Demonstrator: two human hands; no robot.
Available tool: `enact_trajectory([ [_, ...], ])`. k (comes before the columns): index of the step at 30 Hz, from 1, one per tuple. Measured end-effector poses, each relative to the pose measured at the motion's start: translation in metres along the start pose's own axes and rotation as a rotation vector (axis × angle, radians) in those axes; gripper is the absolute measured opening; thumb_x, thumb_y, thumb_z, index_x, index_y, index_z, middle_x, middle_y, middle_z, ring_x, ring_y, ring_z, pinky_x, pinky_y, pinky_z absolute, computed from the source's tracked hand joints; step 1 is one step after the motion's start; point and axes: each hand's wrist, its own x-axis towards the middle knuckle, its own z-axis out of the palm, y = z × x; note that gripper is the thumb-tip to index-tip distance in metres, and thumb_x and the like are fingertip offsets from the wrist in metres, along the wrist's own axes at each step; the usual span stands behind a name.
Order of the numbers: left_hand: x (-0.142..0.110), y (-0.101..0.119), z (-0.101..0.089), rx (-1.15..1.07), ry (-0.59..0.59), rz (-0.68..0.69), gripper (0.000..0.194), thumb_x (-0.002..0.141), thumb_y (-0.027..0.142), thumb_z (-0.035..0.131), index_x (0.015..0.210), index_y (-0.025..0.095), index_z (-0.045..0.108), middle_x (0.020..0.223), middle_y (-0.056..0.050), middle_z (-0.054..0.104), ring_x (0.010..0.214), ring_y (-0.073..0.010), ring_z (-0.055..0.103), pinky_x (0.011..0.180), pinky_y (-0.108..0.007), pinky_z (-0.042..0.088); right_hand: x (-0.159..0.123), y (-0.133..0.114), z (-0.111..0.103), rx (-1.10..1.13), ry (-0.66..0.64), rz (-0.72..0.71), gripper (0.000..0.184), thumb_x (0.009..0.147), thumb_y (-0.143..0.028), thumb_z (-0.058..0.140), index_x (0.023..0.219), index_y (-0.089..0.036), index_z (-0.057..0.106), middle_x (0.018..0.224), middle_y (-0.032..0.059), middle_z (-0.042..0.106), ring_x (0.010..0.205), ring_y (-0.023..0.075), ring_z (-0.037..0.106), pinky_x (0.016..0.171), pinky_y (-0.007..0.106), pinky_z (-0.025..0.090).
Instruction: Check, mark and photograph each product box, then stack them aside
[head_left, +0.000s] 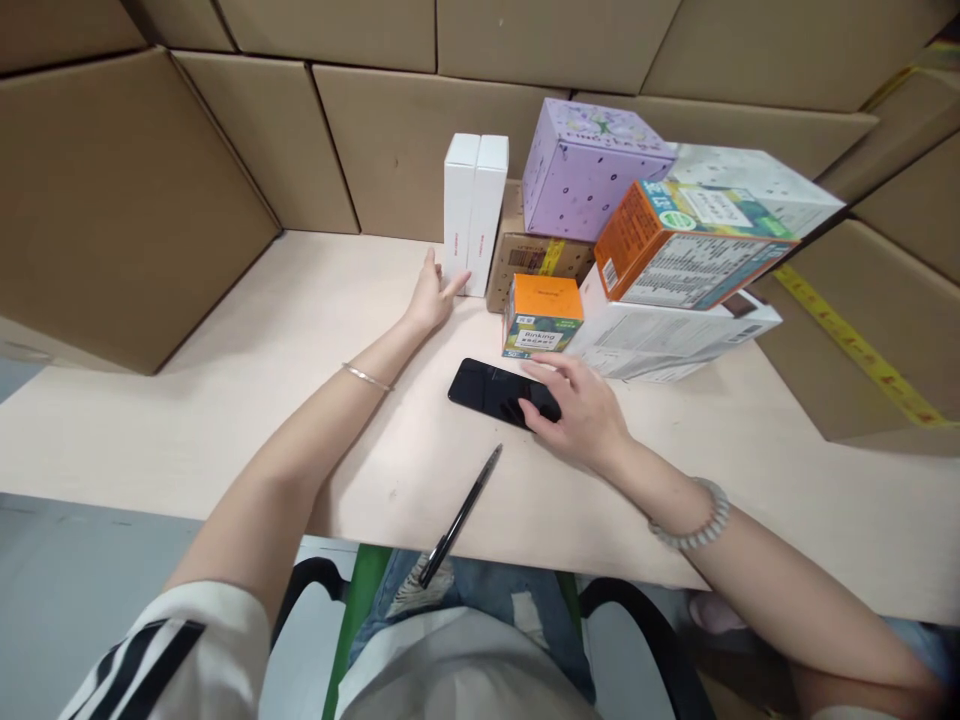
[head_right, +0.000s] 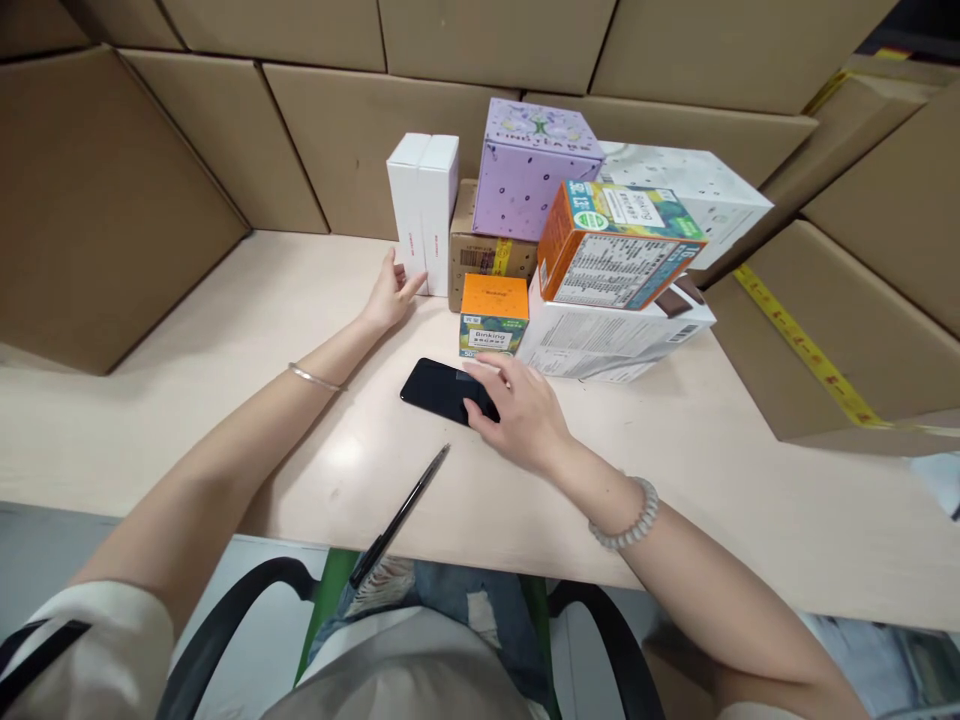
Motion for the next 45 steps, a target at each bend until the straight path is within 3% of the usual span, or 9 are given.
enact_trajectory([
  [3,-0.044,0.017,-0.017,0.209,-0.009,-0.061,0.106,0.095,0.073,0.062,0.169,0.011,0.02,0.175,-0.032,0.028,0.164,-0.0404,0.037,0.136,-0.057,0.029,0.002,0.0,-0.004,-0.013,-0.039,0.149,0.063,0.1,-0.029,0.062,0.16,-0.023,0.043,0.155,0.021,0.06,0.113,0.0337,0.075,0.086,0.048,0.066],
  [6,-0.092,0.038,-0.035,0.515,-0.165,-0.027,0.099,0.102,0.07,0.046,0.166,-0.002,0.025,0.169,-0.036,0.036,0.164,-0.0428,0.035,0.137,-0.06,0.026,0.004,0.002,-0.003,-0.036,-0.093,0.229,0.079,0.099,-0.03,0.062,0.169,-0.02,0.029,0.169,0.0239,0.045,0.116,0.0387,0.075,0.081,0.049,0.067],
  [10,-0.125,0.055,-0.045,0.812,-0.387,0.066,0.079,0.107,0.058,0.038,0.16,-0.001,0.041,0.173,-0.032,0.035,0.167,-0.0436,0.027,0.137,-0.064,0.02,0.003,0.002,-0.006,-0.08,-0.038,0.178,0.073,0.1,-0.03,0.062,0.167,-0.02,0.035,0.162,0.0227,0.055,0.113,0.0356,0.078,0.075,0.043,0.067],
  [15,-0.128,0.057,-0.041,0.877,-0.413,0.062,0.08,0.108,0.055,0.035,0.164,-0.002,0.035,0.175,-0.032,0.029,0.169,-0.0431,0.023,0.138,-0.064,0.017,-0.005,-0.01,-0.014,0.035,-0.18,-0.373,0.04,0.11,-0.039,0.054,0.147,-0.023,0.061,0.126,0.0068,0.082,0.08,0.0159,0.078,0.064,0.03,0.06],
  [18,-0.13,0.058,-0.04,0.89,-0.416,0.056,0.079,0.109,0.052,0.034,0.165,-0.004,0.032,0.176,-0.032,0.026,0.169,-0.0422,0.022,0.138,-0.063,0.016,-0.01,-0.019,-0.015,0.028,-0.316,-0.479,0.035,0.112,-0.042,0.053,0.139,-0.023,0.068,0.121,0.003,0.084,0.067,0.0114,0.07,0.058,0.03,0.053],
  [26,-0.135,0.067,-0.036,0.946,-0.412,0.002,0.077,0.109,0.047,0.032,0.166,-0.005,0.031,0.177,-0.03,0.025,0.17,-0.0403,0.022,0.139,-0.061,0.016,-0.009,-0.025,-0.013,-0.013,-0.306,-0.478,0.033,0.113,-0.03,0.052,0.091,-0.02,0.075,0.083,0.0009,0.076,0.061,0.0118,0.06,0.057,0.032,0.042],
  [33,-0.135,0.067,-0.035,0.913,-0.383,0.007,0.076,0.108,0.048,0.033,0.165,-0.003,0.035,0.176,-0.029,0.028,0.169,-0.0406,0.025,0.138,-0.064,0.018,-0.01,-0.021,-0.008,-0.09,-0.321,-0.357,0.038,0.112,-0.034,0.051,0.085,-0.018,0.073,0.08,0.0033,0.069,0.06,0.0134,0.058,0.056,0.033,0.037],
  [40,-0.135,0.069,-0.035,0.919,-0.372,-0.004,0.074,0.108,0.047,0.037,0.164,-0.001,0.037,0.176,-0.028,0.03,0.169,-0.0392,0.026,0.139,-0.06,0.019,-0.005,-0.019,0.001,-0.084,-0.245,-0.313,0.035,0.11,-0.044,0.055,0.099,-0.019,0.077,0.092,0.0071,0.077,0.073,0.0182,0.066,0.062,0.035,0.047],
  [45,-0.134,0.066,-0.034,0.894,-0.341,0.031,0.07,0.107,0.047,0.042,0.161,0.002,0.043,0.174,-0.028,0.035,0.167,-0.0405,0.03,0.138,-0.061,0.023,0.002,-0.017,0.002,-0.089,-0.24,-0.102,0.039,0.105,-0.032,0.056,0.141,-0.024,0.068,0.136,0.0148,0.074,0.128,0.0331,0.068,0.104,0.051,0.055],
])
